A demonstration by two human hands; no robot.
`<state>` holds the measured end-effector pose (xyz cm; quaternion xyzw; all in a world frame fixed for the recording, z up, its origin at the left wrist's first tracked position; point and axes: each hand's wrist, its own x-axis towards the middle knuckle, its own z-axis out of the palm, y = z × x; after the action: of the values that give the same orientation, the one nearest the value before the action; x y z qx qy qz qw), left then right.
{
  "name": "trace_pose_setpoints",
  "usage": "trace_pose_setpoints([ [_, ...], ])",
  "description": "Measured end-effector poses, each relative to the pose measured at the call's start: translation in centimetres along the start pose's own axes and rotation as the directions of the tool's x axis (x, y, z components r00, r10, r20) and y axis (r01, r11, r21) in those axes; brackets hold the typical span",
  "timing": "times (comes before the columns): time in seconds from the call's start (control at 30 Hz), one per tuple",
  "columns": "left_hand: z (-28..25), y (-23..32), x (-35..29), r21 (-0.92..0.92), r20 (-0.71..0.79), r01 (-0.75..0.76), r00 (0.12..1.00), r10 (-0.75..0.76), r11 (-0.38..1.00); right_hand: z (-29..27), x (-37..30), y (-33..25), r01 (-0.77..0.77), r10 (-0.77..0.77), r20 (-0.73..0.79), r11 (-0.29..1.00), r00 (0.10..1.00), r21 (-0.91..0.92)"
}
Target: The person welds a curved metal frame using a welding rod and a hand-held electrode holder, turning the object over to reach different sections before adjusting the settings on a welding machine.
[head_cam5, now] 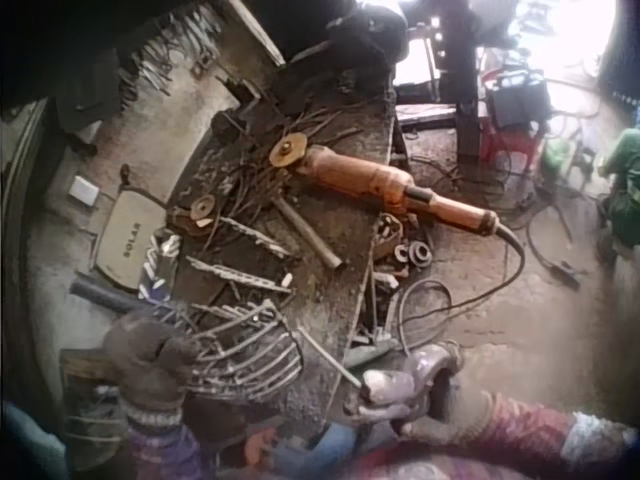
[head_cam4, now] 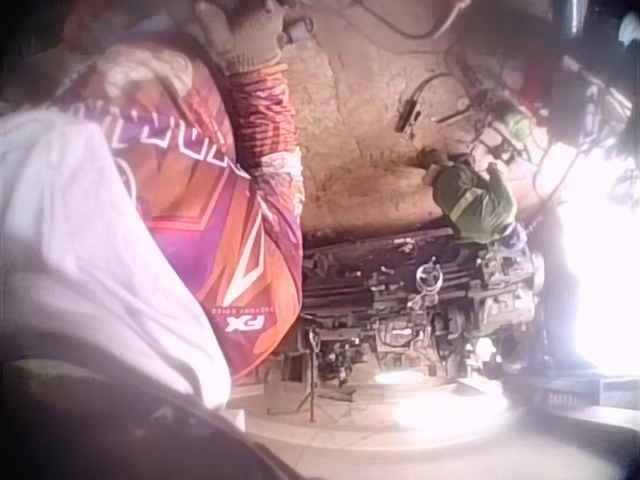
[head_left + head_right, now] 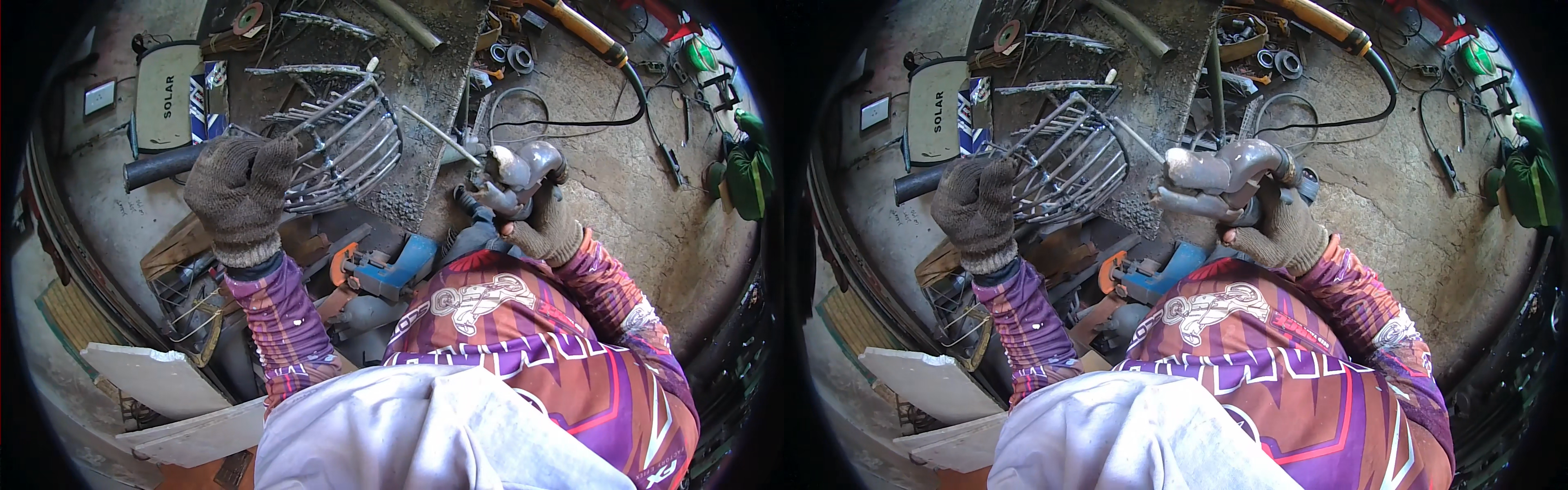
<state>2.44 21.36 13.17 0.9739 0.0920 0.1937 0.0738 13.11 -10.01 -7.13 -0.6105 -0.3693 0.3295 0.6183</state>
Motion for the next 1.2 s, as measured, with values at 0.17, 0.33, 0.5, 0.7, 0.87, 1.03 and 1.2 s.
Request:
trace_pose_setpoints([
  [0.17, 0.0, 0.6, 0.3, 0.016, -0.002, 0.021, 1.0, -0.021, 1.0, 0.2, -0.3, 0.9, -0.019, 0.016, 0.075, 0.999, 0.997, 0.04],
  [0.33, -0.2, 1.0, 0.5, 0.029, 0.038, 0.018, 0.999, -0.019, 0.999, 0.4, 0.2, 0.7, 0.028, -0.03, 0.055, 0.999, 0.998, 0.042],
  [0.5, -0.2, 1.2, 0.7, 0.002, 0.062, 0.073, 0.995, -0.073, 0.997, 0.2, 0.4, 0.3, 0.074, -0.071, 0.033, 0.99, 0.997, -0.116],
  [0.7, 0.1, 1.0, 0.7, -0.042, 0.056, 0.072, 0.996, -0.069, 0.997, 0.4, 0.0, 1.0, 0.026, -0.024, 0.015, 0.994, 1.0, -0.11],
  [0.87, 0.3, -2.1, -0.7, -0.155, 0.046, 0.191, 0.981, -0.186, 0.969, 0.1, 1.1, -0.1, 0.205, -0.189, 0.08, 0.913, 0.979, -0.354],
  [1.03, 0.0, -4.8, -1.8, 0.249, 0.153, -0.009, 0.988, -0.031, 0.968, 1.1, 1.2, -1.5, 0.076, -0.072, 0.05, 0.995, 0.996, -0.071],
  [1.2, 1.1, -0.9, 0.5, -0.114, 0.045, 0.046, 0.998, -0.041, 0.992, 0.3, 0.3, -0.9, 0.088, -0.072, 0.118, 0.987, 0.99, -0.137],
])
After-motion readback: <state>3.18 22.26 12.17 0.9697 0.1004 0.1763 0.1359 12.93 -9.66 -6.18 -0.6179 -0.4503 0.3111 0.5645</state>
